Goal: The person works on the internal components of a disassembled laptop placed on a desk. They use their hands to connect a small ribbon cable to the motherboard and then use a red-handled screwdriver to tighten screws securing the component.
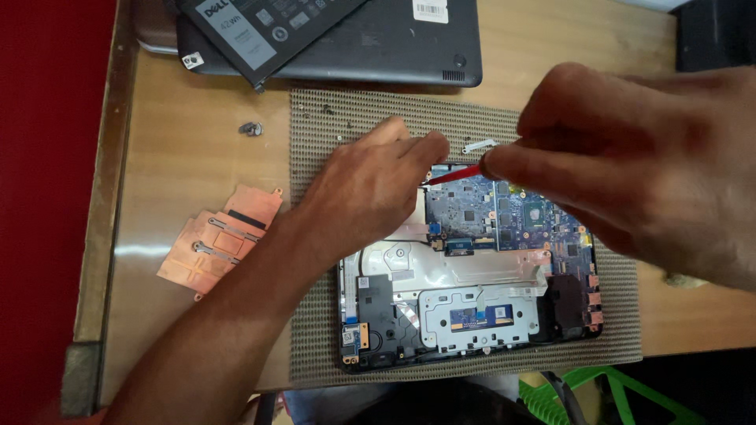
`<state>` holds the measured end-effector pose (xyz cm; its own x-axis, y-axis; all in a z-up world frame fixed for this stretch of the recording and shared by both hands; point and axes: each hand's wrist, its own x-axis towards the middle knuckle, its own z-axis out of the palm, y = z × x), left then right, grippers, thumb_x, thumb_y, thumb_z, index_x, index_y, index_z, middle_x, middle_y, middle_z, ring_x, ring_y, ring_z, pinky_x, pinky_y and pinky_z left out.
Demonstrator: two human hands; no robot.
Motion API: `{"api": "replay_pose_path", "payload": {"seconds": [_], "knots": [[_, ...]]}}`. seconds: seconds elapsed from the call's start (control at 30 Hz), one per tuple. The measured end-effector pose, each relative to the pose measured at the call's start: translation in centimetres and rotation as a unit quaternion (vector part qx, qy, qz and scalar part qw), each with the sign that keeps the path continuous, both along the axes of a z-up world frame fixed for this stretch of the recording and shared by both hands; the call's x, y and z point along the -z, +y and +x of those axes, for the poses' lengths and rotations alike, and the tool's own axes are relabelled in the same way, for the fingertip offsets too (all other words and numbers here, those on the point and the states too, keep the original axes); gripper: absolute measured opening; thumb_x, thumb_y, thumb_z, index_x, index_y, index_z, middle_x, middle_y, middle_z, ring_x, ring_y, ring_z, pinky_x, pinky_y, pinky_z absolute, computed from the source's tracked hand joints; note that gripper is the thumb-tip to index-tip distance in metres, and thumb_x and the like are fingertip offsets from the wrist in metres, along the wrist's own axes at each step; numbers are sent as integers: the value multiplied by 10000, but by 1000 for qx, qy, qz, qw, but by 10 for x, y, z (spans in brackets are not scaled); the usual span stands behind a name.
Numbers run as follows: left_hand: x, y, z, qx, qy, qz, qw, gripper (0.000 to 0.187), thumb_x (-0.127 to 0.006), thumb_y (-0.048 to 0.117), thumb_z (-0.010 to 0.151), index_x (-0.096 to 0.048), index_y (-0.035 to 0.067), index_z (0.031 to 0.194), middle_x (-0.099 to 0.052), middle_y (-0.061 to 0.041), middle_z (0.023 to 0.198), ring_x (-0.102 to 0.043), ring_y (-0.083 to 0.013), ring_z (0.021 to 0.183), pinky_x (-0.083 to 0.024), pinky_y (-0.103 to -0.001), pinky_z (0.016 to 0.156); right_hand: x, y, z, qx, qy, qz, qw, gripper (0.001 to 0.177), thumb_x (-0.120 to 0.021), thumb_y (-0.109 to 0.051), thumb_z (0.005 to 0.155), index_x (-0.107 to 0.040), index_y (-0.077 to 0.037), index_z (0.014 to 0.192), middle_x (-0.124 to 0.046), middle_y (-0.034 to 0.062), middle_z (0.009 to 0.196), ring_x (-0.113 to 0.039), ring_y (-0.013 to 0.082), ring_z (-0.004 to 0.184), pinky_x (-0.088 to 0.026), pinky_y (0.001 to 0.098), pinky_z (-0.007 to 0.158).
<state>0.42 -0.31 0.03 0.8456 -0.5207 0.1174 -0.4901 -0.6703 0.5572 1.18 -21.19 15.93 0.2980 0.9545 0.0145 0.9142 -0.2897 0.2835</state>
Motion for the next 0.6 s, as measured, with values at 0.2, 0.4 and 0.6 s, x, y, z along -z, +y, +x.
{"api": "replay_pose_path", "payload": {"seconds": [0.2, 0.4, 0.6], "knots": [[6, -1, 0, -2, -53, -43, 998, 296, -530, -26, 914, -565, 116, 1172, -455, -91, 784, -474, -313, 651, -375, -522, 419, -1, -1, 3, 67, -96, -130, 985, 282, -568, -541, 1154, -637, -301, 1022, -522, -46, 728, -657, 182, 648, -541, 353, 585], [-9, 1, -2, 10, -38, -33, 999, 298, -527, -31, 939, -525, 100, 1207, -508, -101, 786, -498, -297, 703, -438, -511, 453, -1, 2, 6, 123, -24, -88, 988, 251, -705, -319, 959, -626, -384, 1188, -574, 32, 1267, -704, 161, 703, -591, 380, 461], [18, -2, 0, 9, -100, -97, 990, 358, -565, -77, 834, -619, 51, 1165, -641, -137, 903, -534, -316, 858, -429, -492, 491, 4, -12, 5, 66, 69, -45, 994, 275, -803, -274, 849, -753, -227, 1115, -686, 53, 1036, -689, 205, 562, -561, 397, 497]]}}
